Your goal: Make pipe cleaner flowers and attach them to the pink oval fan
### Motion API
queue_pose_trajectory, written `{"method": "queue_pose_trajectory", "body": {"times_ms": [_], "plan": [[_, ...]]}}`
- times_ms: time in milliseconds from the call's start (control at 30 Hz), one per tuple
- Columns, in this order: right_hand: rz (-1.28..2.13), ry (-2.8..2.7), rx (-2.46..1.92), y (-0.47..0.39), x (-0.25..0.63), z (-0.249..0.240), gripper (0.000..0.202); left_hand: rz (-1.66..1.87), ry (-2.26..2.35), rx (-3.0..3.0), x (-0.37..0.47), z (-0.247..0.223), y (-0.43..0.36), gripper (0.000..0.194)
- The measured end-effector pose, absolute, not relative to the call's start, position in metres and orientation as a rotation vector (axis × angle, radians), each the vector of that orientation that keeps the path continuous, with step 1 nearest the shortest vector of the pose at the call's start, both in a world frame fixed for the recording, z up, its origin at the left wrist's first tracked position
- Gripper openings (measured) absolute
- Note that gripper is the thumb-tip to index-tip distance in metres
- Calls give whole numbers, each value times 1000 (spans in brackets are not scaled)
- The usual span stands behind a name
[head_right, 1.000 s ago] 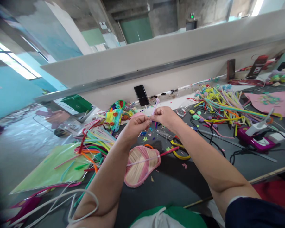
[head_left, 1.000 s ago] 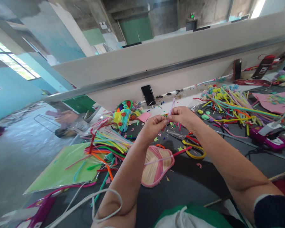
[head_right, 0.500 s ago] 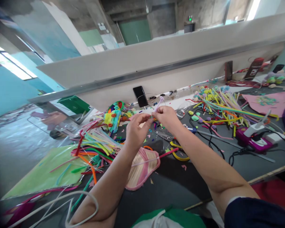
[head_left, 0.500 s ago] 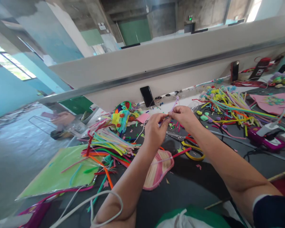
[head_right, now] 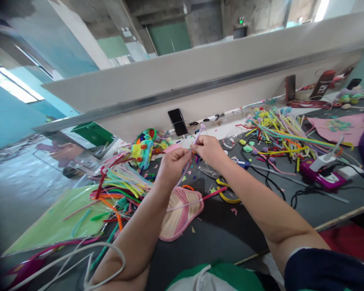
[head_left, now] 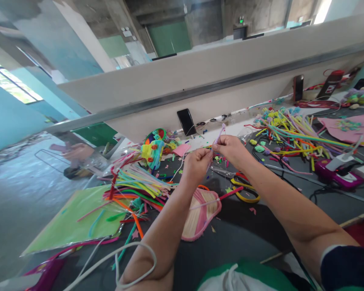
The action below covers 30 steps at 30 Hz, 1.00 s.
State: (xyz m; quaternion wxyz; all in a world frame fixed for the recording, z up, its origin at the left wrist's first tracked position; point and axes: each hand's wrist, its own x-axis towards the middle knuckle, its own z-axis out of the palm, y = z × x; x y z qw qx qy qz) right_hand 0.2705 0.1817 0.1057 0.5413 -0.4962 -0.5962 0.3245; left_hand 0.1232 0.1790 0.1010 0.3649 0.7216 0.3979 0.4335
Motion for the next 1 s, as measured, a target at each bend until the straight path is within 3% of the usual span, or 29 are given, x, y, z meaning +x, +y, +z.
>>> {"method": "queue_pose_trajectory", "body": {"times_ms": [167, 267, 367, 567, 700, 1000], "plan": [[1099, -1394, -935, 174, 272, 114, 21, 625, 502, 1220, 114, 108, 186, 28], [1125, -1394, -904, 174, 276, 115, 25, 531, 445, 1139, 115, 107, 186, 32], [970, -1374, -1013, 180, 281, 111, 27, 662, 666, 1377, 121, 105, 181, 31], [661, -1364, -1276, 187, 282, 106, 28, 1267, 1288, 2328, 134, 94, 170, 24], [558, -1397, -1361, 185, 277, 105, 24, 1234, 1405, 2587, 134, 89, 169, 11], [587, -1386, -1369, 193, 276, 97, 20, 1116, 1464, 2720, 132, 87, 170, 22]]}}
